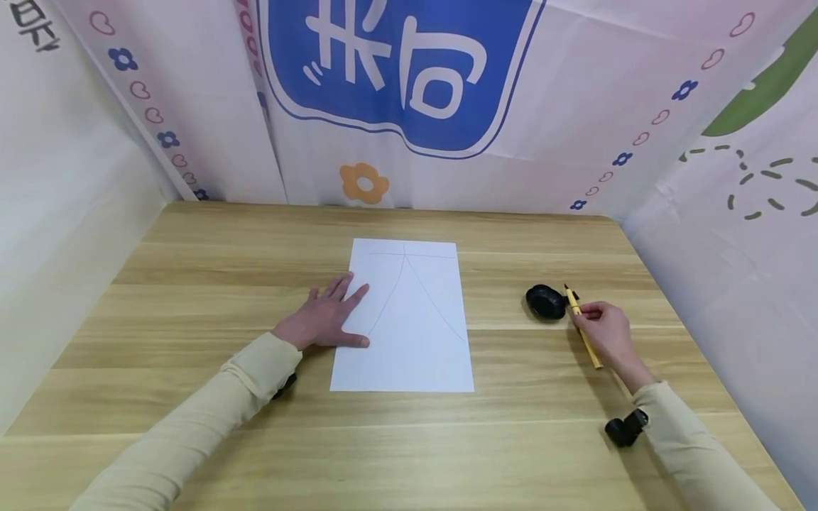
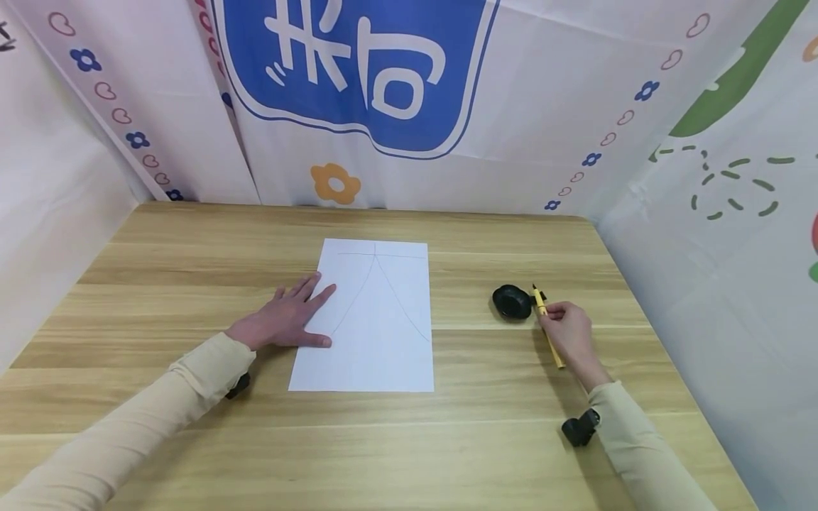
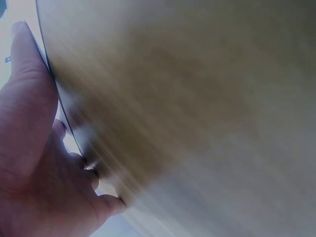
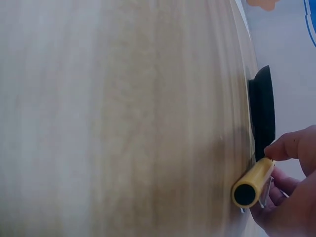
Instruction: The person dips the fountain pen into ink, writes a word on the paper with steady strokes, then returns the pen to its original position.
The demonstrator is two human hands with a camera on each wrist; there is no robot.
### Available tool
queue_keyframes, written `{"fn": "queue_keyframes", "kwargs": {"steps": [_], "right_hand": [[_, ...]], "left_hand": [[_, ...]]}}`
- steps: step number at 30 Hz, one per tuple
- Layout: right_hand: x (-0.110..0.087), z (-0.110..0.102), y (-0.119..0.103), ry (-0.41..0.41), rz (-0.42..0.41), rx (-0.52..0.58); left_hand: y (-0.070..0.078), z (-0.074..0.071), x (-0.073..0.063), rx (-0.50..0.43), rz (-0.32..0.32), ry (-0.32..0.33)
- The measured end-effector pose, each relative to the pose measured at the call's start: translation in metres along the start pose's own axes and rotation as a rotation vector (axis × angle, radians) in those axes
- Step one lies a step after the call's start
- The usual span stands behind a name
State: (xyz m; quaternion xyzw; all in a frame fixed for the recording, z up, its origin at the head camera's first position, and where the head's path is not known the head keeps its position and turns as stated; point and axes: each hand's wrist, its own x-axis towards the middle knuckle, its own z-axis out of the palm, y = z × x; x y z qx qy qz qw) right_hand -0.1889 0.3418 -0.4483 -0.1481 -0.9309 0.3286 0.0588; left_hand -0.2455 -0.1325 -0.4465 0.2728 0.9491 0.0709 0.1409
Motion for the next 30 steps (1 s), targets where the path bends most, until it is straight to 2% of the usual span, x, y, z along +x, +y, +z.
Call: {"fn": "queue_keyframes", "kwargs": {"steps": [9,20,30], "right_hand": [[-0.0005,-0.0025,-0.0008,0.004,-0.037,-0.008],[-0.0041,-0.0048,-0.0002,-0.067,-0.036,0.001],[-0.0047,-0.0059,0.0023,-0.049,-0.051,-0.006]], "left_hand": [[0.0022,-0.0027,-0.0006,0.001,0.007,0.004],[0.0028,-0.0028,-0.0008,-0.005,-0.011,-0.015],[0.002,-0.0029,-0.0014,0.002,0.011,-0.01]]}}
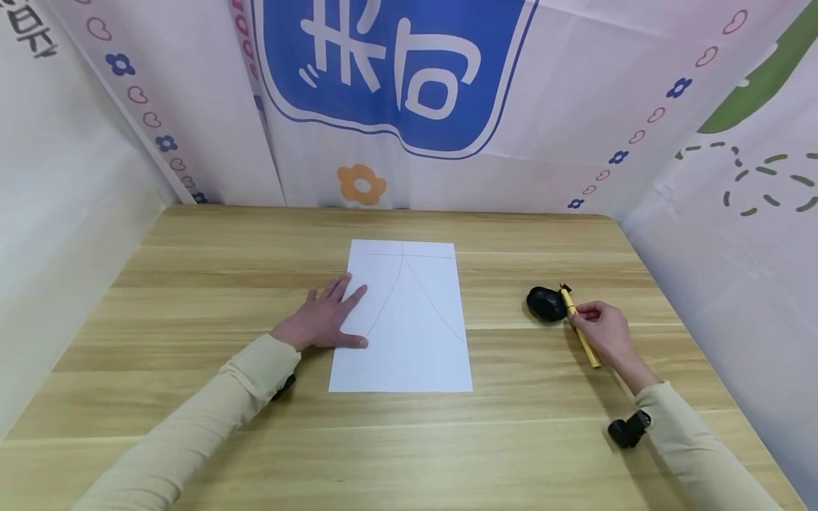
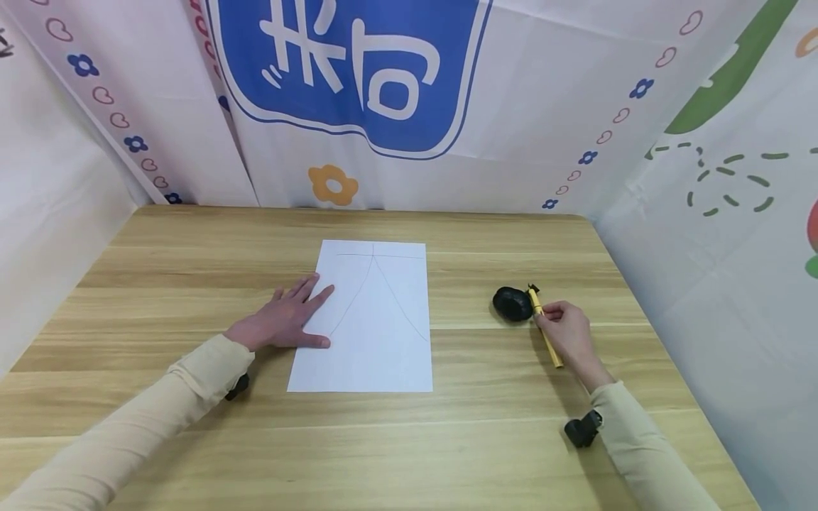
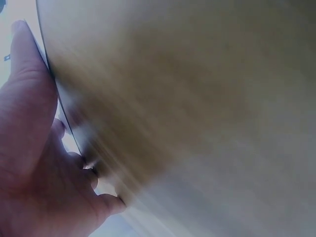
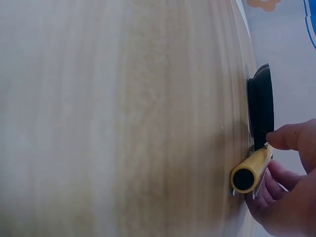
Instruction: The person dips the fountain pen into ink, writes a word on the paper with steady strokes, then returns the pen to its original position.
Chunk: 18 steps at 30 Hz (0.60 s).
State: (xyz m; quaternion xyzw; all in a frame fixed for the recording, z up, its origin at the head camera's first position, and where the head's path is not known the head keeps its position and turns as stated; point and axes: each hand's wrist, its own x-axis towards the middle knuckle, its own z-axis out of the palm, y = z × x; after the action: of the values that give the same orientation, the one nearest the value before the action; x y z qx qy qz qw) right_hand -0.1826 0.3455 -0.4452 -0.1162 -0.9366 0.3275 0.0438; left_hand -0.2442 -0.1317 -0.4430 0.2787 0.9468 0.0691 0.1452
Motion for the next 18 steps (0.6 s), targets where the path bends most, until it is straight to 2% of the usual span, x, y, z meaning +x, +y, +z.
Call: {"fn": "queue_keyframes", "kwargs": {"steps": [6,13,18], "right_hand": [[0.002,-0.003,-0.001,0.025,0.018,0.006],[0.007,-0.007,-0.003,0.029,0.012,0.033],[0.018,-0.008,-0.009,0.036,0.016,0.018]], "left_hand": [[-0.001,-0.002,0.005,-0.011,0.018,0.0],[-0.005,0.0,0.009,-0.018,0.01,-0.014],[-0.011,0.0,0.011,-0.138,0.004,-0.044]]}}
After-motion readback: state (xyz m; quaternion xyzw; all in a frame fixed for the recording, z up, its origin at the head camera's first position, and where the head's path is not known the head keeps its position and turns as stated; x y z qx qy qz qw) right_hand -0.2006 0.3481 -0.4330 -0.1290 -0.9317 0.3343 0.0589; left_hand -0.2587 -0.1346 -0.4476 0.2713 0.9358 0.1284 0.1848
